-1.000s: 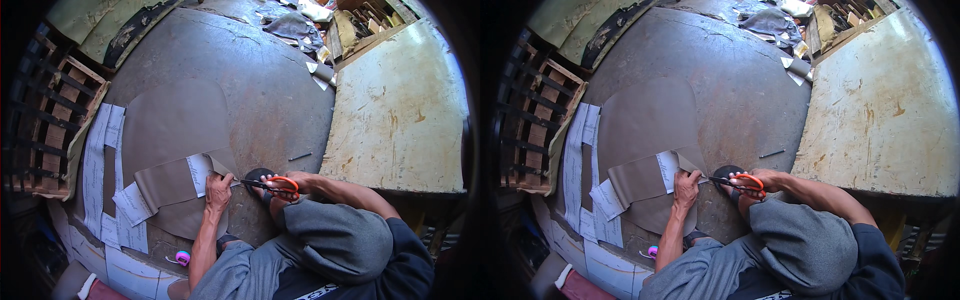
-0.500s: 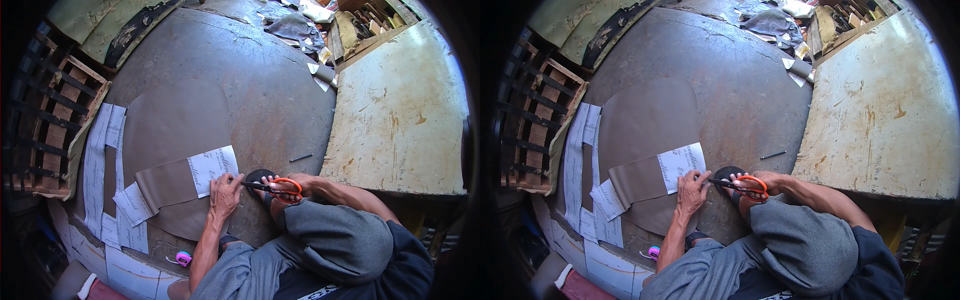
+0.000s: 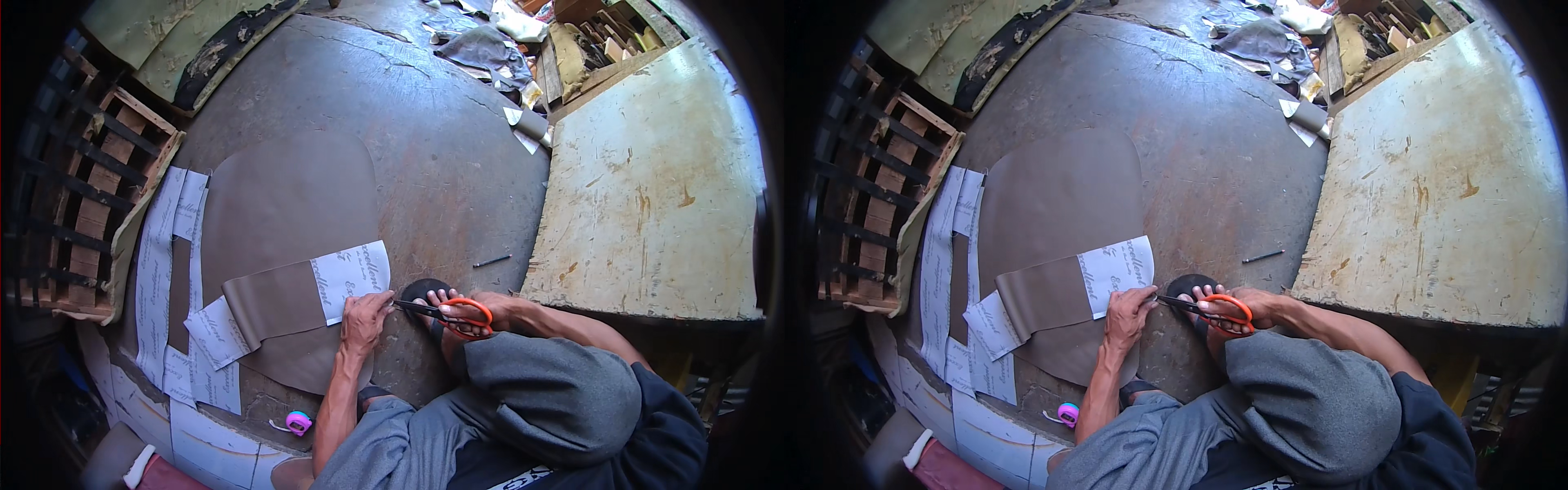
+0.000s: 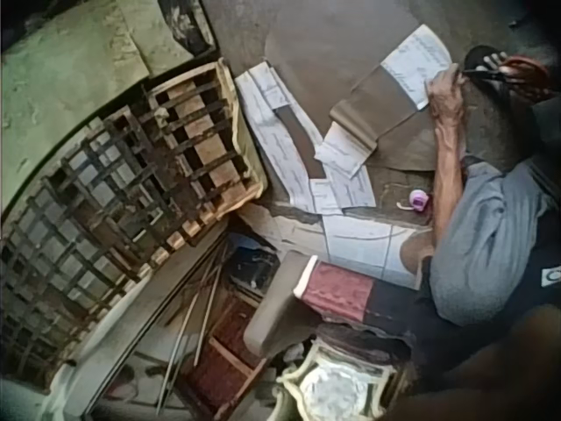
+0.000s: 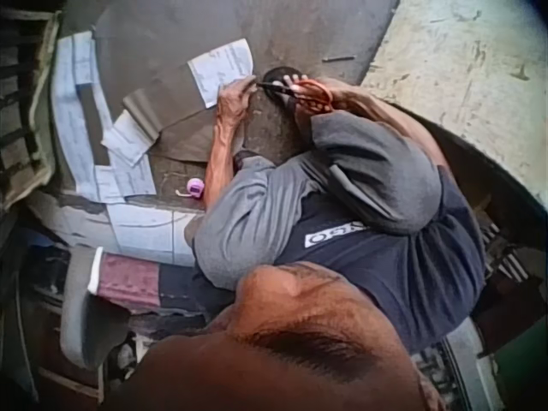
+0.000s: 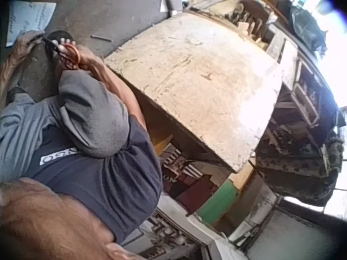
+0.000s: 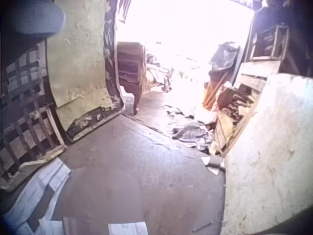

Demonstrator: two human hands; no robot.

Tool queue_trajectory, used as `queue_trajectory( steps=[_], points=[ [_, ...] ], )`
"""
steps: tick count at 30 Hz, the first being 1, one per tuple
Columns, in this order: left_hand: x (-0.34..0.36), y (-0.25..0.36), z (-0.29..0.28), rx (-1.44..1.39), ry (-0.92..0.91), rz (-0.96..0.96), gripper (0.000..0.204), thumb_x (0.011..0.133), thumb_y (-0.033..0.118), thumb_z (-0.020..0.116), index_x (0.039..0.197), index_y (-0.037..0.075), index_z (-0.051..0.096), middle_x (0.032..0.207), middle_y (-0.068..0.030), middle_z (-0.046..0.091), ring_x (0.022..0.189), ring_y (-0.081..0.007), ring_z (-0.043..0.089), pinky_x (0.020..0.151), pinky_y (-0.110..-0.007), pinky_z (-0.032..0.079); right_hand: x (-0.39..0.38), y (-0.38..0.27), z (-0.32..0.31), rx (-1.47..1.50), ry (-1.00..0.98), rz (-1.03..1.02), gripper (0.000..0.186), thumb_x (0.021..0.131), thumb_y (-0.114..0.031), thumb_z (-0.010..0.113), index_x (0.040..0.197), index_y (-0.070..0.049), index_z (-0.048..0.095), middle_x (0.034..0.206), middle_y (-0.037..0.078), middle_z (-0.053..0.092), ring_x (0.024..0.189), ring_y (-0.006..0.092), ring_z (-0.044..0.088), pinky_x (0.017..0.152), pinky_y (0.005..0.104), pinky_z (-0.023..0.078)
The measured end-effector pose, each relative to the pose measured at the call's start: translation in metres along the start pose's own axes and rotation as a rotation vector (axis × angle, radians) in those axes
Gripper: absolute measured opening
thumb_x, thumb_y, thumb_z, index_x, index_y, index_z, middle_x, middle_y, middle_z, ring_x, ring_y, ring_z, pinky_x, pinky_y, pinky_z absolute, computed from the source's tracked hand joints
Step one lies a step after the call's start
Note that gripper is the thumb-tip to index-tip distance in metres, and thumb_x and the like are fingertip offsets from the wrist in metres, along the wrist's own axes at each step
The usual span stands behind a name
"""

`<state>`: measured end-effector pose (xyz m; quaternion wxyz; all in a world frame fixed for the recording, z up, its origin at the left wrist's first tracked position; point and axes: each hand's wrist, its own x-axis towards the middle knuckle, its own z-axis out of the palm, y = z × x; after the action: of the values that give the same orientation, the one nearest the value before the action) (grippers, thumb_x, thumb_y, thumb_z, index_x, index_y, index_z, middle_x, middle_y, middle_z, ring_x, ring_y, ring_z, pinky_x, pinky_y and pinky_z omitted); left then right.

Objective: The person positions and aligns several paper patterns onto a piece of brown fabric on the floor, marks the fabric around the templates, and then cuts out a section of the fabric using orange shears.

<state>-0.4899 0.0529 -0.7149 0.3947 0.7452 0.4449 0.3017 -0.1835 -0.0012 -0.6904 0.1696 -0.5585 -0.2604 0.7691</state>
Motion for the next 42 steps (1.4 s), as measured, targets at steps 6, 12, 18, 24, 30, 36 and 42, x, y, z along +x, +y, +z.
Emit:
queue_trajectory(
  steps=[6, 12, 18, 24, 30, 36, 42],
  points=[
    [-0.001, -0.005, -0.002, 0.008, 0.027, -0.004, 0.021, 0.089, 0.012, 0.069, 0.109, 0.010, 0.070, 0.098, -0.0066, 0.072, 0.092, -0.0237, 0.068, 0.082, -0.039, 0.044, -0.043, -0.114, 0.047, -0.415, 0.035, 0.327, 0.075, 0.086, -0.072, 0.065, 0.109, -0.001, 0.074, 0.100, 0.010, 0.071, 0.086, 0.0123, 0.067, 0.079, 0.0219, 0.053],
    [-0.005, -0.006, 0.002, 0.164, 0.050, 0.087, 0.009, 0.087, 0.011, 0.071, 0.094, 0.008, 0.067, 0.086, -0.0062, 0.066, 0.082, -0.0254, 0.066, 0.077, -0.039, 0.044, -0.038, -0.110, 0.047, -0.477, -0.016, 0.416, 0.065, 0.085, -0.071, 0.066, 0.110, -0.013, 0.076, 0.096, 0.011, 0.071, 0.084, 0.0106, 0.067, 0.067, 0.0198, 0.052],
    [-0.017, -0.002, 0.013, 0.277, 0.191, 0.145, 0.008, 0.087, 0.012, 0.070, 0.090, 0.009, 0.063, 0.078, -0.0063, 0.059, 0.076, -0.0240, 0.064, 0.078, -0.041, 0.045, -0.041, -0.124, 0.059, -0.062, -0.117, 0.445, 0.056, 0.088, -0.060, 0.071, 0.105, -0.007, 0.070, 0.079, 0.000, 0.062, 0.060, 0.0048, 0.060, 0.048, 0.0172, 0.048],
    [-0.027, 0.006, 0.024, 0.370, 0.222, 0.134, 0.013, 0.083, 0.007, 0.074, 0.094, 0.006, 0.067, 0.079, -0.0059, 0.063, 0.075, -0.0238, 0.065, 0.078, -0.042, 0.047, -0.037, -0.121, 0.059, 0.038, -0.129, 0.439, 0.050, 0.090, -0.058, 0.069, 0.099, -0.009, 0.067, 0.072, -0.001, 0.060, 0.052, 0.0054, 0.056, 0.044, 0.0180, 0.048],
    [-0.029, 0.007, 0.026, 0.342, 0.286, 0.113, 0.014, 0.084, 0.006, 0.073, 0.097, 0.004, 0.067, 0.082, -0.0073, 0.066, 0.075, -0.0251, 0.066, 0.079, -0.043, 0.048, -0.020, -0.096, 0.054, 0.382, 0.016, 0.469, 0.051, 0.091, -0.057, 0.068, 0.088, -0.007, 0.062, 0.065, 0.000, 0.057, 0.048, 0.0069, 0.054, 0.042, 0.0190, 0.048],
    [-0.031, 0.004, 0.023, 0.334, 0.248, 0.168, 0.015, 0.084, 0.004, 0.072, 0.099, 0.003, 0.067, 0.084, -0.0082, 0.066, 0.076, -0.0261, 0.066, 0.080, -0.044, 0.049, -0.022, -0.103, 0.042, 0.164, -0.303, 0.493, 0.050, 0.092, -0.057, 0.068, 0.088, -0.007, 0.060, 0.062, -0.001, 0.053, 0.046, 0.0065, 0.052, 0.039, 0.0180, 0.046],
    [-0.038, -0.003, 0.022, 0.326, 0.266, 0.171, 0.016, 0.085, 0.005, 0.071, 0.100, 0.002, 0.066, 0.083, -0.0090, 0.064, 0.075, -0.0264, 0.066, 0.083, -0.046, 0.051, -0.001, -0.057, 0.025, 0.264, -0.399, 0.467, 0.046, 0.091, -0.060, 0.066, 0.099, -0.015, 0.061, 0.067, 0.000, 0.057, 0.048, 0.0070, 0.054, 0.042, 0.0197, 0.045]
  ],
)
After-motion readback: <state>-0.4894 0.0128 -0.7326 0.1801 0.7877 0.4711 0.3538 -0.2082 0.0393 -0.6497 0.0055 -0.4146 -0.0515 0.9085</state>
